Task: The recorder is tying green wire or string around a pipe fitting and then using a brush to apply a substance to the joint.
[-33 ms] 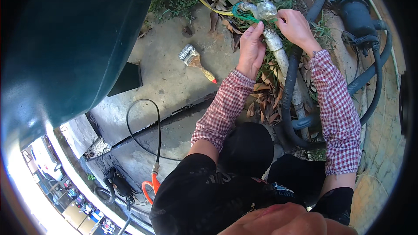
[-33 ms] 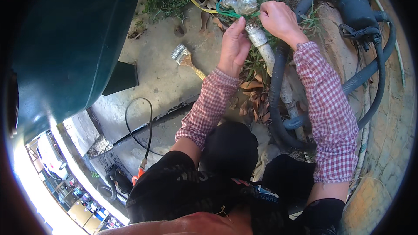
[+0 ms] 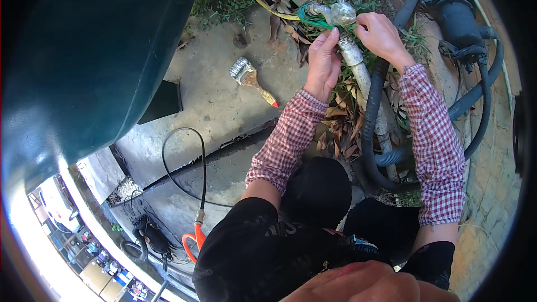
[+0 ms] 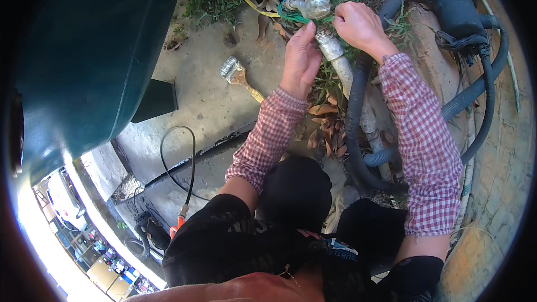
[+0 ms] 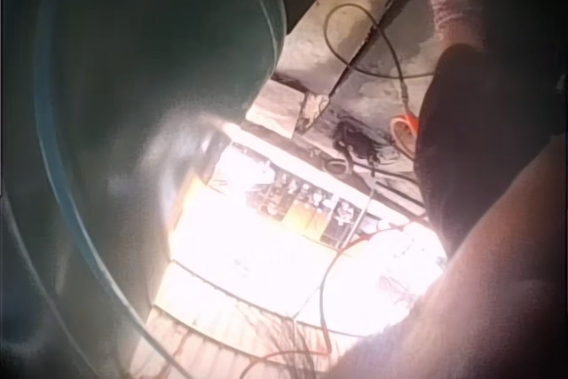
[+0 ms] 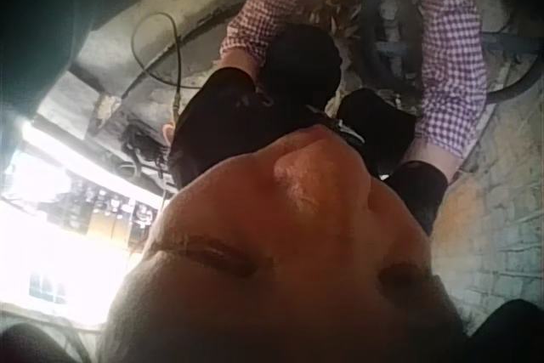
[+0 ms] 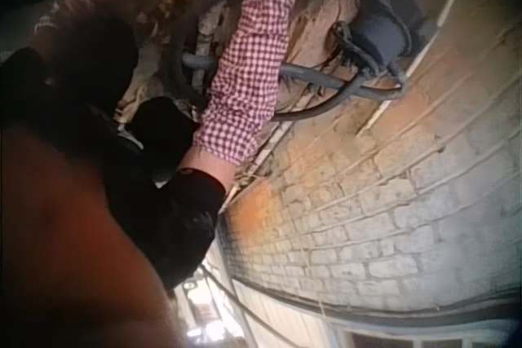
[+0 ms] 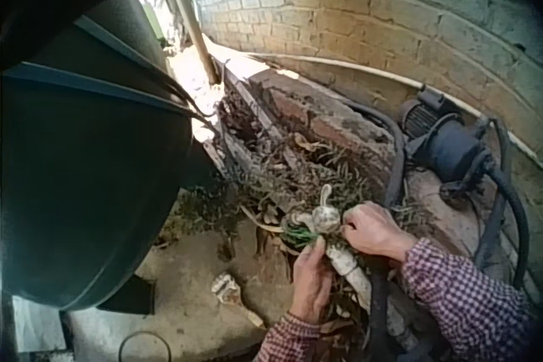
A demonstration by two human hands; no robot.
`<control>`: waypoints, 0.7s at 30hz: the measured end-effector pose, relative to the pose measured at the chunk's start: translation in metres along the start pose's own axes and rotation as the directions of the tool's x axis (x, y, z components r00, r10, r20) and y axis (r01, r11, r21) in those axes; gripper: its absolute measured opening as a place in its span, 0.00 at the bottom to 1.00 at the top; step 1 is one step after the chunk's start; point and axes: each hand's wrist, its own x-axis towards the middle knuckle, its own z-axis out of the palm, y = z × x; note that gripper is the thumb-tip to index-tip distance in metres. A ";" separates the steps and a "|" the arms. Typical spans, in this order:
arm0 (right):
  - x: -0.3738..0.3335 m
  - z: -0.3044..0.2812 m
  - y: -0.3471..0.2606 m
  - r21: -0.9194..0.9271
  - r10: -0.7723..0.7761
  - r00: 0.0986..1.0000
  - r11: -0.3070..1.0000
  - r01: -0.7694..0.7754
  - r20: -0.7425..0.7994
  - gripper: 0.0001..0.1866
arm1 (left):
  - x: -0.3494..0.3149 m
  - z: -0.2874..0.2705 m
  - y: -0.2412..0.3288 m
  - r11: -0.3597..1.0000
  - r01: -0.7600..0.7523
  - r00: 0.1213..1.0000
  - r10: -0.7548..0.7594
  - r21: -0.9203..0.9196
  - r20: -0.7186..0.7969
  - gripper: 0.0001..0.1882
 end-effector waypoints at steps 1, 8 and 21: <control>0.002 -0.005 0.001 -0.088 -0.018 0.990 0.996 0.031 0.137 0.10 | -0.001 0.002 0.000 1.000 -0.005 1.000 0.005 0.015 -0.020 0.10; -0.002 -0.016 -0.014 0.369 -0.024 0.864 0.910 -0.189 0.503 0.13 | -0.007 0.000 -0.006 0.928 -0.152 0.974 0.200 0.341 -0.111 0.09; -0.049 0.014 -0.023 0.667 0.025 0.807 -0.579 -0.469 0.590 0.10 | -0.006 0.006 0.013 -0.307 -0.690 0.401 0.592 0.656 0.699 0.15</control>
